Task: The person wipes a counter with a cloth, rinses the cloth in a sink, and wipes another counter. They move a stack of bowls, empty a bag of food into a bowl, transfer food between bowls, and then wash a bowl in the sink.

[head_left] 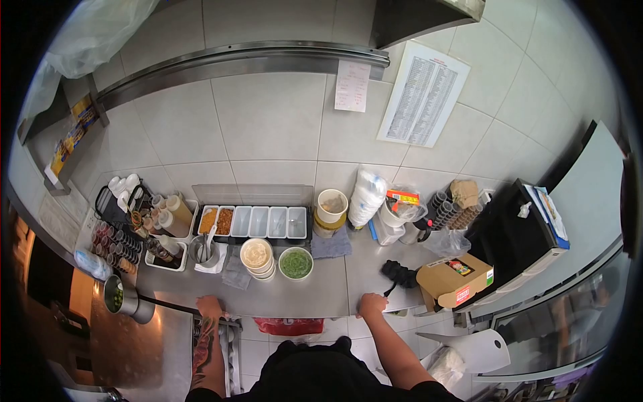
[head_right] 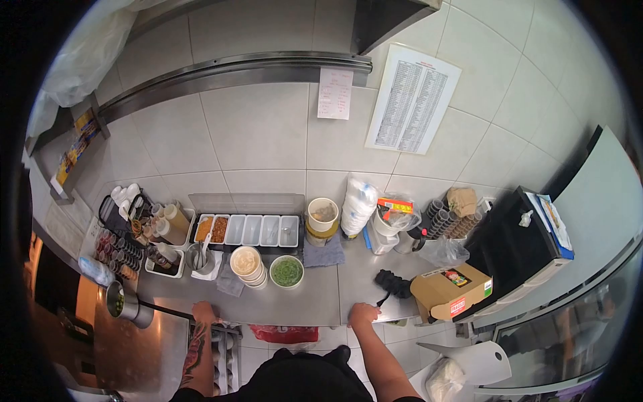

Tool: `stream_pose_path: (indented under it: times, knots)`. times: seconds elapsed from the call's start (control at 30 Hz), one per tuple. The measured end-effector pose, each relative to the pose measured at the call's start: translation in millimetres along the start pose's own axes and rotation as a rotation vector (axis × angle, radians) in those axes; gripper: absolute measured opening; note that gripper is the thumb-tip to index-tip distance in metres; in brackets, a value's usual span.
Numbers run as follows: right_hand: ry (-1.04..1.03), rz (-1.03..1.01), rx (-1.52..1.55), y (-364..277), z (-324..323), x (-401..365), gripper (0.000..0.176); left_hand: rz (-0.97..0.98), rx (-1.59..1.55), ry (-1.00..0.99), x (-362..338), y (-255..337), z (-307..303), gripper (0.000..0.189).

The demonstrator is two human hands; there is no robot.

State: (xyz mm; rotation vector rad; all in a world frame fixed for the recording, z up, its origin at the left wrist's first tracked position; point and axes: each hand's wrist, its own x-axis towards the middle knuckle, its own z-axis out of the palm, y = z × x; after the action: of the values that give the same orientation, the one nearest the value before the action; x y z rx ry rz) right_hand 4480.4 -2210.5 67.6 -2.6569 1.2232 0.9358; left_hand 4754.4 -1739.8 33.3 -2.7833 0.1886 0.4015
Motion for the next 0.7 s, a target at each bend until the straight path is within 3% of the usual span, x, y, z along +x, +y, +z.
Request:
stream_pose_path:
  times: [0.7]
  knots:
    - [-0.012,0.043,-0.006,-2.6,8.1,9.1,0.071,0.033,0.000,0.016,-9.1,0.9,-11.5,0.064]
